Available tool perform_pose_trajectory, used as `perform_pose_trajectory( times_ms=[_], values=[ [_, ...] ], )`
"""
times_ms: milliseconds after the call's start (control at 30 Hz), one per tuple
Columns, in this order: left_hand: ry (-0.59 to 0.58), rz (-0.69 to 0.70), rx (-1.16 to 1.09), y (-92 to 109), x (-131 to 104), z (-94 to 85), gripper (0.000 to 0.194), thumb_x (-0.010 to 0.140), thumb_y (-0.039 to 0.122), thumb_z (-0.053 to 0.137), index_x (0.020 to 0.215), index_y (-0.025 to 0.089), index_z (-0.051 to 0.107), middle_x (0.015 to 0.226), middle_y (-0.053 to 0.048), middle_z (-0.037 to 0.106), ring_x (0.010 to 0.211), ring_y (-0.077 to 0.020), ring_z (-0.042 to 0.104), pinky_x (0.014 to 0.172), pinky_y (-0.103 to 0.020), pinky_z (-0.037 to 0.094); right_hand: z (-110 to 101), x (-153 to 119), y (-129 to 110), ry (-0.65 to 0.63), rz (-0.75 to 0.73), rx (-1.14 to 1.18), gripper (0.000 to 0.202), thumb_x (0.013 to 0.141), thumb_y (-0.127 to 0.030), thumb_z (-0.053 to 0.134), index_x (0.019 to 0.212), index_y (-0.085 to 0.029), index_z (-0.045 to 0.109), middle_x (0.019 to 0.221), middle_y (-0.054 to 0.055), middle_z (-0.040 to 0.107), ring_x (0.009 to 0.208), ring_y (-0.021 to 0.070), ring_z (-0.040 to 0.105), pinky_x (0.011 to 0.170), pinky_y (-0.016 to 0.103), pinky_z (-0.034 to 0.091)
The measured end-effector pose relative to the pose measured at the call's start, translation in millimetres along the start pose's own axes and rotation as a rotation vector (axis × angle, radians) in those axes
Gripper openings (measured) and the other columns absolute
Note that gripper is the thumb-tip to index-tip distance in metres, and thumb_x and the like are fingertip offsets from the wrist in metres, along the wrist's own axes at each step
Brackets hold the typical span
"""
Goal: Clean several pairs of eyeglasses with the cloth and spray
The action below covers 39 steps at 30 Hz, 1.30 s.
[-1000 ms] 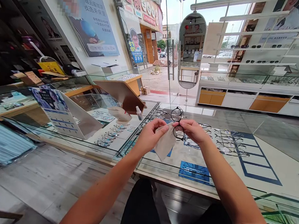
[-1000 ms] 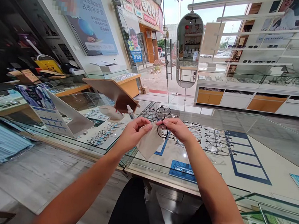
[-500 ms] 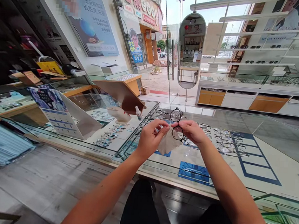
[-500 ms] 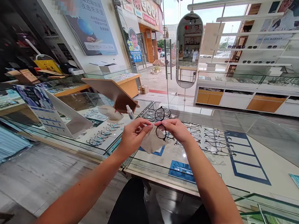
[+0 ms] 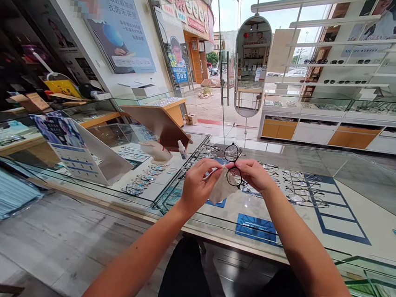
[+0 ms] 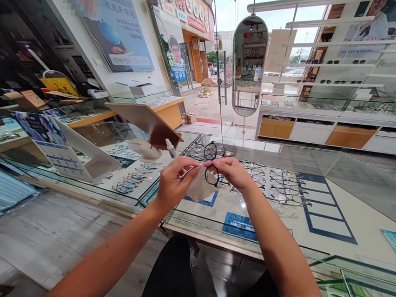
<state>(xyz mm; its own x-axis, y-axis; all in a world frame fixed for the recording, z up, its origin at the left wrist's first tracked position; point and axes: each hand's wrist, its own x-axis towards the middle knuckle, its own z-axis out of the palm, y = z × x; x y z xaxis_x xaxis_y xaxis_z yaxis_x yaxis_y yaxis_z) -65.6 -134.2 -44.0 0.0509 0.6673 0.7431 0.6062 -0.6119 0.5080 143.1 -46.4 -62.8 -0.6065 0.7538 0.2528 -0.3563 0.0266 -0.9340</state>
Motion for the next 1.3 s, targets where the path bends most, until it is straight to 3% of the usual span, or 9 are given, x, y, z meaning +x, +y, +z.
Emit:
perform_pose_trajectory(
  times_ms=[333,633,767,967,1300],
  values=[
    [-0.016,-0.081,-0.069,8,0,0.9,0.016,0.105,0.036,0.066,0.099,0.023,0.074,0.105,-0.006,0.08,0.099,-0.0212,0.074,0.074,-0.031,0.051,0,0,1,0.012,-0.018,-0.172,0.047,0.084,-0.066,0.086,0.102,-0.023,0.092,0.09,0.004,0.081,0.083,0.0176,0.06,0.081,0.031,0.046],
    [-0.052,-0.044,-0.047,12,1,-0.9,0.013,0.106,0.032,0.063,0.099,0.024,0.071,0.114,-0.008,0.076,0.112,-0.0236,0.071,0.08,-0.032,0.052,3,-1,-2,0.03,-0.061,-0.263,0.045,0.091,-0.064,0.081,0.108,-0.023,0.092,0.09,0.005,0.082,0.083,0.019,0.058,0.081,0.033,0.045],
    [-0.049,-0.118,-0.056,10,0,1.6,0.013,0.107,0.033,0.062,0.104,0.024,0.07,0.11,-0.007,0.077,0.104,-0.0221,0.071,0.08,-0.032,0.051,6,-1,-3,0.035,-0.075,-0.291,0.046,0.088,-0.067,0.082,0.103,-0.025,0.092,0.091,0.005,0.084,0.087,0.0206,0.062,0.084,0.034,0.046],
    [-0.016,-0.238,-0.166,2,-5,5.7,0.018,0.106,0.04,0.064,0.104,0.023,0.07,0.111,-0.008,0.078,0.102,-0.0226,0.073,0.08,-0.032,0.054,5,-2,-3,0.026,-0.097,-0.288,0.043,0.093,-0.063,0.079,0.107,-0.025,0.092,0.097,0.007,0.085,0.093,0.0231,0.065,0.089,0.036,0.049],
    [0.051,-0.272,-0.166,-3,-8,10.2,0.021,0.104,0.043,0.067,0.103,0.022,0.073,0.103,-0.006,0.077,0.096,-0.0215,0.072,0.08,-0.031,0.054,8,-3,-5,0.02,-0.102,-0.317,0.044,0.092,-0.065,0.079,0.104,-0.024,0.092,0.093,0.005,0.082,0.085,0.0213,0.06,0.083,0.035,0.047]
  ],
)
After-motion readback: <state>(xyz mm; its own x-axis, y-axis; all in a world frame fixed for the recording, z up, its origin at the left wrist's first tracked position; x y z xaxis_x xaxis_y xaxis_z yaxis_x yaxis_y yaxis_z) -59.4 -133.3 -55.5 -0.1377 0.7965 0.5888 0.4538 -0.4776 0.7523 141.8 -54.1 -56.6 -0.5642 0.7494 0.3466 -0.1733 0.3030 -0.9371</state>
